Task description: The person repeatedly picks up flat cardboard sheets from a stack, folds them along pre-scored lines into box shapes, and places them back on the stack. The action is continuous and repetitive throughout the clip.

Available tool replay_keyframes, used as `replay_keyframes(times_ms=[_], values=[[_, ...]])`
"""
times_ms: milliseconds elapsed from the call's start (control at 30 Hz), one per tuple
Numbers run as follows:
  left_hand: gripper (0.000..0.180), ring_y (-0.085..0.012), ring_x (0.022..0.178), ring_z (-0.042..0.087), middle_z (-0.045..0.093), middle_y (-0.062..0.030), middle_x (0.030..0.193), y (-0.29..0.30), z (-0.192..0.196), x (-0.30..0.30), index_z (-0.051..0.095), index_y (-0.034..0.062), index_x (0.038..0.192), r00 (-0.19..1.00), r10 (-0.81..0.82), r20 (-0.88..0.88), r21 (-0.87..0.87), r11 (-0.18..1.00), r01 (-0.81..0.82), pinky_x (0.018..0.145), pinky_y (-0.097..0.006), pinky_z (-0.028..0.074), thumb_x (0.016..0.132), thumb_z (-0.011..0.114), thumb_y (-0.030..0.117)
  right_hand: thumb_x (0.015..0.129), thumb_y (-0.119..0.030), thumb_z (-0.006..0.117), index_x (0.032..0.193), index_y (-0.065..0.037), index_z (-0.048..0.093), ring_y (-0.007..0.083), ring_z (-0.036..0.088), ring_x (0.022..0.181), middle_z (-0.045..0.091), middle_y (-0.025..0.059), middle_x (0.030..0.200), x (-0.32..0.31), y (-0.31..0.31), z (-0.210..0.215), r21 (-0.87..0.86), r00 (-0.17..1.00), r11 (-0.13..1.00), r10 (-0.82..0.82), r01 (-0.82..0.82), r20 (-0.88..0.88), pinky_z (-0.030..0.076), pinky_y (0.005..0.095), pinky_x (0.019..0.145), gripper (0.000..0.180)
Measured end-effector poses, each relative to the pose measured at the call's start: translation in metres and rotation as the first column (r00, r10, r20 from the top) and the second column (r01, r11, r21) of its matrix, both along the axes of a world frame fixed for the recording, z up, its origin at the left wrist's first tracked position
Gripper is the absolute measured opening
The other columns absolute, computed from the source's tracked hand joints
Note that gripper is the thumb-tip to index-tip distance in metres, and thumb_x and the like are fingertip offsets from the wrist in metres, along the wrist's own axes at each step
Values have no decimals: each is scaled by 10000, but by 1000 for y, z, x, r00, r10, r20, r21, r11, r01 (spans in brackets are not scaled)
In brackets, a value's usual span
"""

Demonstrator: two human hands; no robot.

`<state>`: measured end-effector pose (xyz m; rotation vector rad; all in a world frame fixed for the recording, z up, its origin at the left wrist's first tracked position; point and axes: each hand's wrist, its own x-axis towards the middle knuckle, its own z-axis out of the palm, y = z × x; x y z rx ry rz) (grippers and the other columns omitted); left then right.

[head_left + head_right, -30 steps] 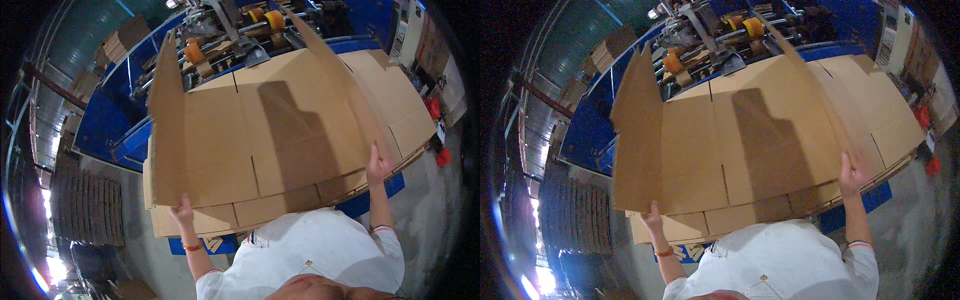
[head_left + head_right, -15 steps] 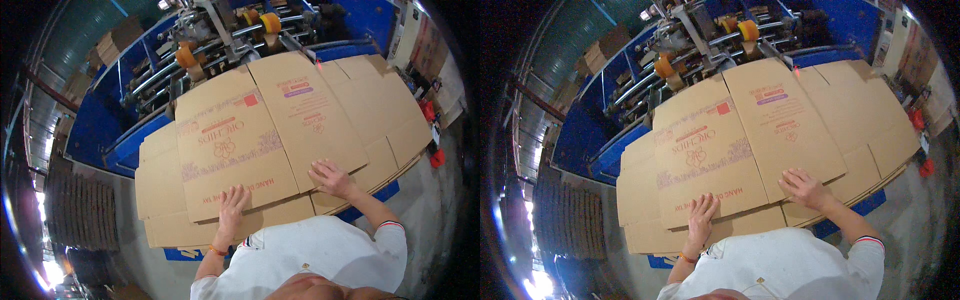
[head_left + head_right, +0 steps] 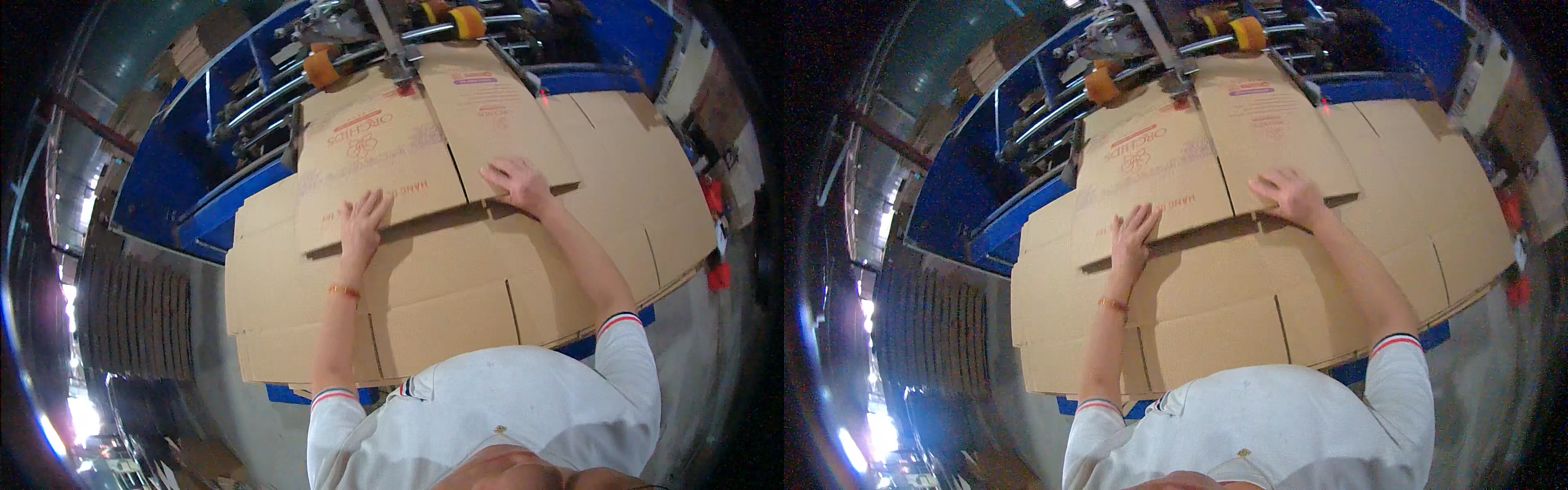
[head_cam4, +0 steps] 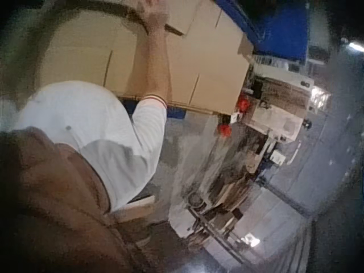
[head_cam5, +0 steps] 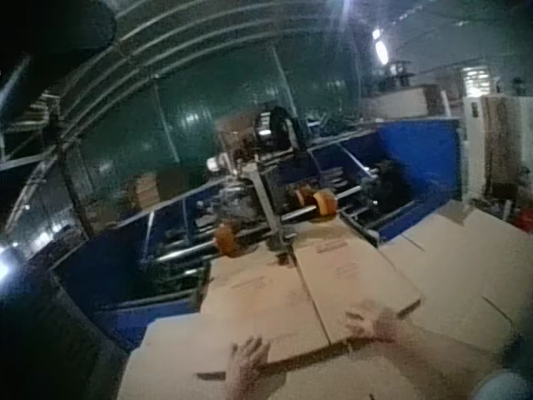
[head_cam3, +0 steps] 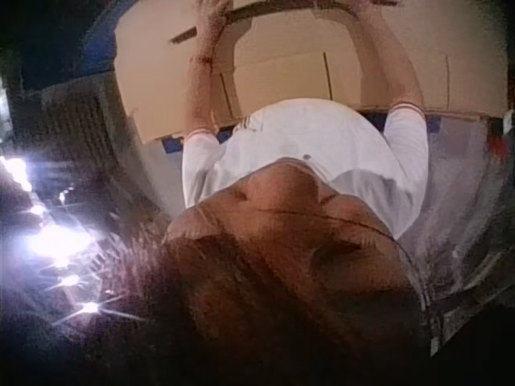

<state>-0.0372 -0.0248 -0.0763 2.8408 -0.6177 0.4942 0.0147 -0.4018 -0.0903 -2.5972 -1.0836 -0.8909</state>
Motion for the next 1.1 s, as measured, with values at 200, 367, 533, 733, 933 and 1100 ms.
replay_keyframes(times_ms=[200,367,533,733,933,1100], values=[[563,-256,1322,388,472,-75,1386,13,2,51,483,157,1334,966,209,155,8,977,-212,1106,-581,192,792,539,20,815,-340,658,1340,-114,465,290,367,1324,416,122,1418,47,4,1,84,941,938,-335,338,-47,268,484,1081,604],[464,-288,1309,400,470,-143,1382,85,28,-36,494,36,1302,764,619,183,126,756,-643,1108,-532,219,857,545,157,873,-253,600,1317,-26,467,372,305,1346,350,195,1447,-27,-33,6,31,920,947,-304,321,-249,266,465,1099,517],[485,-322,1174,528,568,-215,1233,335,-57,-129,582,0,1196,57,956,287,-54,76,-996,966,-412,423,903,525,382,888,-157,571,1263,1,514,367,371,1306,420,204,1392,-98,-45,11,55,840,938,-278,341,-465,304,442,1086,411],[498,-352,928,654,693,-154,957,338,-9,-151,713,48,938,122,990,-64,31,124,-992,812,-464,502,844,571,516,901,-164,548,1212,4,561,353,434,1253,488,193,1329,-101,-42,12,88,860,921,-315,379,-401,342,426,1061,354],[536,-267,971,616,677,-115,989,295,47,-150,709,77,949,66,980,186,-48,76,-996,889,-411,383,784,619,579,915,-181,528,1208,1,562,348,457,1228,497,178,1320,-105,-50,1,86,839,900,-359,427,-409,357,422,1049,346],[490,-249,962,609,669,-108,1001,289,87,-159,687,76,953,154,911,383,-23,176,-984,875,-415,387,760,677,526,924,-180,520,1191,5,568,350,443,1239,502,181,1310,-110,-46,2,122,847,898,-344,423,-404,361,426,1044,328]])
